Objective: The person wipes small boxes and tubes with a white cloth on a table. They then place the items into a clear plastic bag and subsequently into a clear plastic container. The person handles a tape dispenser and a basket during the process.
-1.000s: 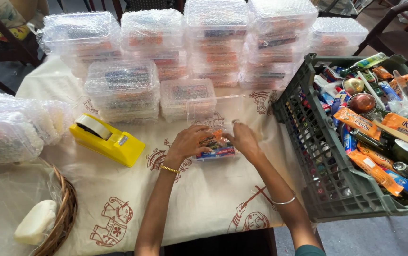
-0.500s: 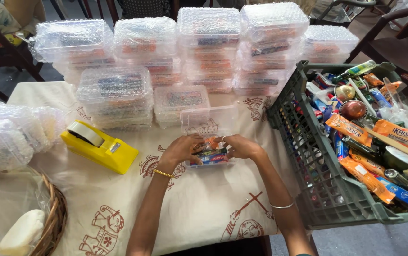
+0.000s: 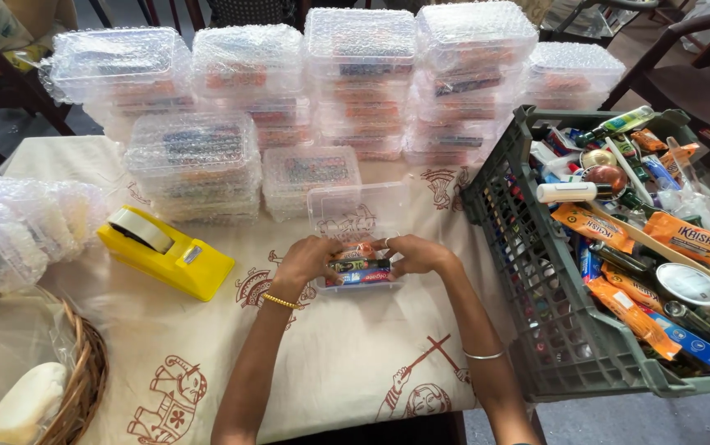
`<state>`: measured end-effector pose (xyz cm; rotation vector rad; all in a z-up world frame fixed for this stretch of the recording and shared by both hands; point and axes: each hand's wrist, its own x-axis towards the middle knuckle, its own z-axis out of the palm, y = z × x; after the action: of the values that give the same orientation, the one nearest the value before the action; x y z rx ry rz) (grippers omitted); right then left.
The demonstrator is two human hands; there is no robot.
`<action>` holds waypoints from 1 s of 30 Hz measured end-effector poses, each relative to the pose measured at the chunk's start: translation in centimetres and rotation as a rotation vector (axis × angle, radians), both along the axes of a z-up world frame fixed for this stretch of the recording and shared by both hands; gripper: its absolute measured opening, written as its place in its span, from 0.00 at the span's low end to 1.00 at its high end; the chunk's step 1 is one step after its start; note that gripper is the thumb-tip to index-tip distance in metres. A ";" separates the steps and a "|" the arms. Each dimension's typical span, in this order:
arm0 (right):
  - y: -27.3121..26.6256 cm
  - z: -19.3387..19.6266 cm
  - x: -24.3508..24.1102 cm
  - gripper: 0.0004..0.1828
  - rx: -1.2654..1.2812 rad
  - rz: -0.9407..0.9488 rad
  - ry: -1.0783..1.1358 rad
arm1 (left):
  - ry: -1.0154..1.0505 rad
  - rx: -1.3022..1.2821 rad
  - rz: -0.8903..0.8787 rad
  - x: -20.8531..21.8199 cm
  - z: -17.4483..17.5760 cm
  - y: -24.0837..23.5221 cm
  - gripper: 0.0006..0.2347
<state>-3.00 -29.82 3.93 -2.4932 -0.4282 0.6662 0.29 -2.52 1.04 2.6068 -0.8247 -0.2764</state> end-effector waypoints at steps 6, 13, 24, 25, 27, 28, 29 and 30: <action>0.4 1.3 -1.0 0.55 0.046 0.005 0.063 | -0.024 -0.006 0.005 0.1 -1.4 -0.6 0.35; -1.6 -1.3 0.6 0.53 0.093 0.054 0.052 | -0.037 0.111 0.028 -0.3 -1.1 -0.8 0.42; 1.2 -2.1 -0.1 0.46 -0.111 0.080 -0.318 | 0.060 -0.002 -0.084 1.0 -2.8 0.0 0.43; 1.4 -1.2 -0.4 0.46 -0.121 0.129 -0.308 | 0.070 0.004 -0.087 0.9 -2.7 0.0 0.43; 1.2 0.9 -0.8 0.37 -0.066 0.033 -0.307 | 0.091 0.013 -0.066 0.4 -1.8 0.0 0.43; 1.0 2.1 -1.1 0.29 -0.016 -0.060 -0.304 | 0.113 0.017 -0.042 0.2 -1.4 -0.1 0.44; 1.2 1.9 -0.8 0.29 -0.016 -0.061 -0.304 | 0.112 0.017 -0.043 0.3 -1.4 -0.1 0.44; 1.4 1.8 -0.5 0.27 0.037 -0.290 -0.577 | 0.122 0.025 -0.037 0.5 -1.5 -0.1 0.44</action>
<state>-3.53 -28.40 5.70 -2.6094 -0.2637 -0.1835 0.75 -2.64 -0.50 2.5704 -0.8323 -0.4537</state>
